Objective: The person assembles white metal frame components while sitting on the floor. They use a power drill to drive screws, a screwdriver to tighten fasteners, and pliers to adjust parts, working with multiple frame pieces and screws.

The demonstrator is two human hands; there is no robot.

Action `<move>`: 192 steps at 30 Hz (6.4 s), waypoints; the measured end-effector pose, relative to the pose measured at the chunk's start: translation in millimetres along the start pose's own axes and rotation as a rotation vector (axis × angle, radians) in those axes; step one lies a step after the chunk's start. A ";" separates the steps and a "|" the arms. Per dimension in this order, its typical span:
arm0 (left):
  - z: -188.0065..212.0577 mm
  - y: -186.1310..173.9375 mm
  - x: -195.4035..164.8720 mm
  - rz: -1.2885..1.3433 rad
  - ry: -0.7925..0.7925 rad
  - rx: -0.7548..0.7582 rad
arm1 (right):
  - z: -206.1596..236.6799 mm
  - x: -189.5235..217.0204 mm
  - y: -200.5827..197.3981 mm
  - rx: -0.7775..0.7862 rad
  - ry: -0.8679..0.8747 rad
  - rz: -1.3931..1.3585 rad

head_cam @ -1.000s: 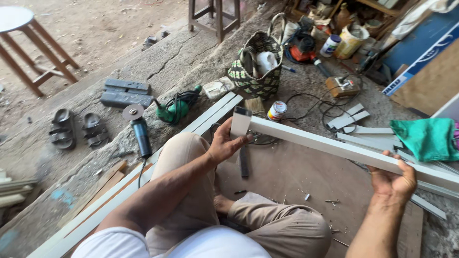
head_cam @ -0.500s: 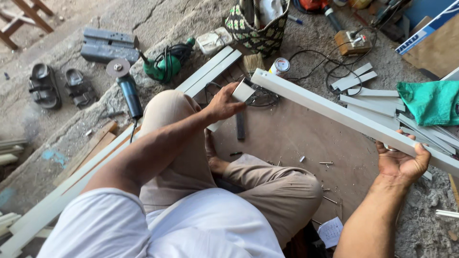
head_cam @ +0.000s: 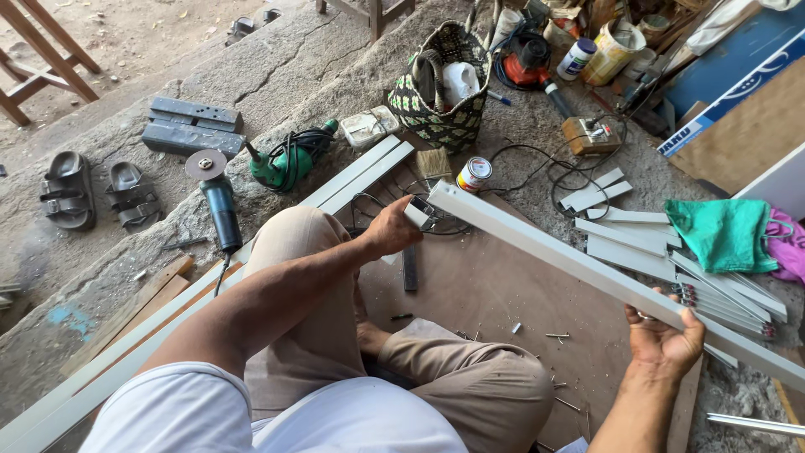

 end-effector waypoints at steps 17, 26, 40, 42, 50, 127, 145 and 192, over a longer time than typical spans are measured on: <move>-1.0 -2.8 18.3 0.132 0.053 0.056 | -14.9 -47.0 -3.8 -0.120 0.031 0.029; -0.7 -23.4 14.2 0.338 0.211 0.064 | -14.2 -45.6 -0.6 -0.148 0.025 0.024; 10.4 -46.0 12.5 0.180 0.286 0.122 | 14.7 -58.6 12.4 -0.254 0.011 0.057; 14.5 -45.6 12.3 0.231 0.309 0.141 | 19.4 -59.3 12.6 -0.247 0.011 0.047; 27.5 -48.0 11.7 0.146 0.352 0.158 | 55.6 -53.9 -5.6 -0.610 0.004 0.335; 50.4 -14.2 11.2 0.720 0.245 0.020 | 42.0 -220.3 237.1 0.431 -0.800 2.115; 55.1 -8.0 13.3 0.738 0.236 0.015 | 45.1 -218.5 232.9 0.424 -0.769 2.119; 57.7 -48.8 -19.4 -0.117 0.653 0.005 | 40.4 -212.4 228.9 0.389 -0.854 2.103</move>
Point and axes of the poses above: each hand's wrist, its own z-axis away from the middle knuckle, its own y-axis out of the palm, x = y × z, the point moved 4 cm from there along -z, towards the middle knuckle, and after that the axes turned 14 degrees about y, right-handed, at the moved point
